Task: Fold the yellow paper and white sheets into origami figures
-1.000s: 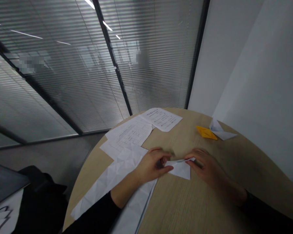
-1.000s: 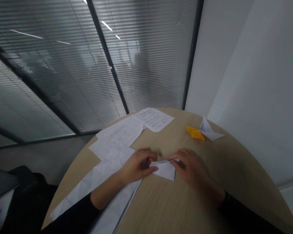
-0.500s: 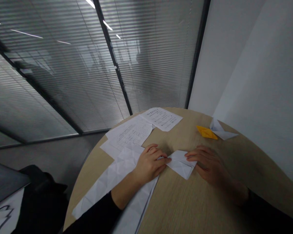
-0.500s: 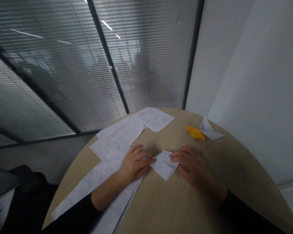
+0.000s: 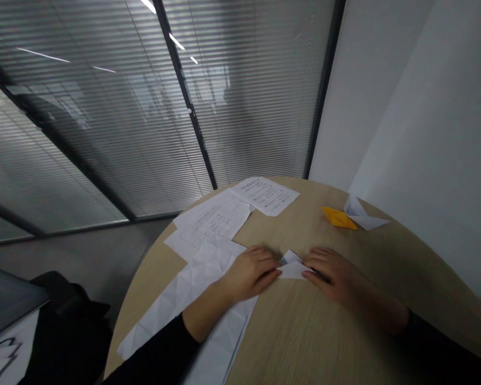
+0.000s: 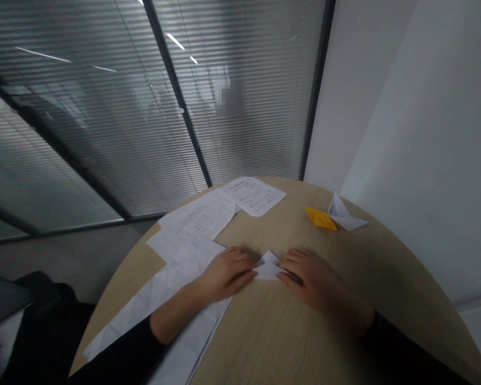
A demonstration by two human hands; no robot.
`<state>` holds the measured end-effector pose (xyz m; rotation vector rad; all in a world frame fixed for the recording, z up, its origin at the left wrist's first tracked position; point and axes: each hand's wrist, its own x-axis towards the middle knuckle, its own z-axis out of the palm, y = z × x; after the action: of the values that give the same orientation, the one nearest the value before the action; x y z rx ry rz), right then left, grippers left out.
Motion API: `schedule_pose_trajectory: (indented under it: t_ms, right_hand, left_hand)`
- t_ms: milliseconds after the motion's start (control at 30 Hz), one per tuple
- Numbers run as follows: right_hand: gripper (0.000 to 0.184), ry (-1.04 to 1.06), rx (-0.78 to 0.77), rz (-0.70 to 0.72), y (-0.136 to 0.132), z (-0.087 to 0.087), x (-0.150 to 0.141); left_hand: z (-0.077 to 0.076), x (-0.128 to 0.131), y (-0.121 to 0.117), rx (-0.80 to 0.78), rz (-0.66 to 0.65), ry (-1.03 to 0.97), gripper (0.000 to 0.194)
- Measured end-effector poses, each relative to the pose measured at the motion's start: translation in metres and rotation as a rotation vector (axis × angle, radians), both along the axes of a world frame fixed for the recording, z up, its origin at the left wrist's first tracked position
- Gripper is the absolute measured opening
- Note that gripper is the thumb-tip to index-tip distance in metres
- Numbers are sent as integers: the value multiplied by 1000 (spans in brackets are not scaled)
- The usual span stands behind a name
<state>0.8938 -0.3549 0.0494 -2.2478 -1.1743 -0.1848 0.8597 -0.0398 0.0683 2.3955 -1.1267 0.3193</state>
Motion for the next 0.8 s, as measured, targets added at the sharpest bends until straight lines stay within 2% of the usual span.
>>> schedule_pose_trajectory:
  t_ms: [67, 167, 267, 433, 667, 800]
  right_hand:
    - [24, 35, 55, -66, 0, -7, 1]
    - [47, 78, 117, -129, 0, -15, 2]
    - [49, 25, 115, -103, 0, -16, 3]
    - [59, -104, 51, -4, 5, -11, -2]
    - [93, -88, -108, 71, 14, -19, -24]
    - [93, -60, -165, 73, 7, -22, -19]
  left_hand:
    - [-1, 0, 0, -27, 26, 10, 26]
    - [-1, -1, -1, -47, 50, -4, 34]
    - [0, -1, -1, -43, 51, -38, 30]
    - [2, 0, -4, -19, 0, 14, 24]
    - [4, 0, -5, -33, -10, 34, 25]
    - [2, 0, -4, -35, -7, 30, 24]
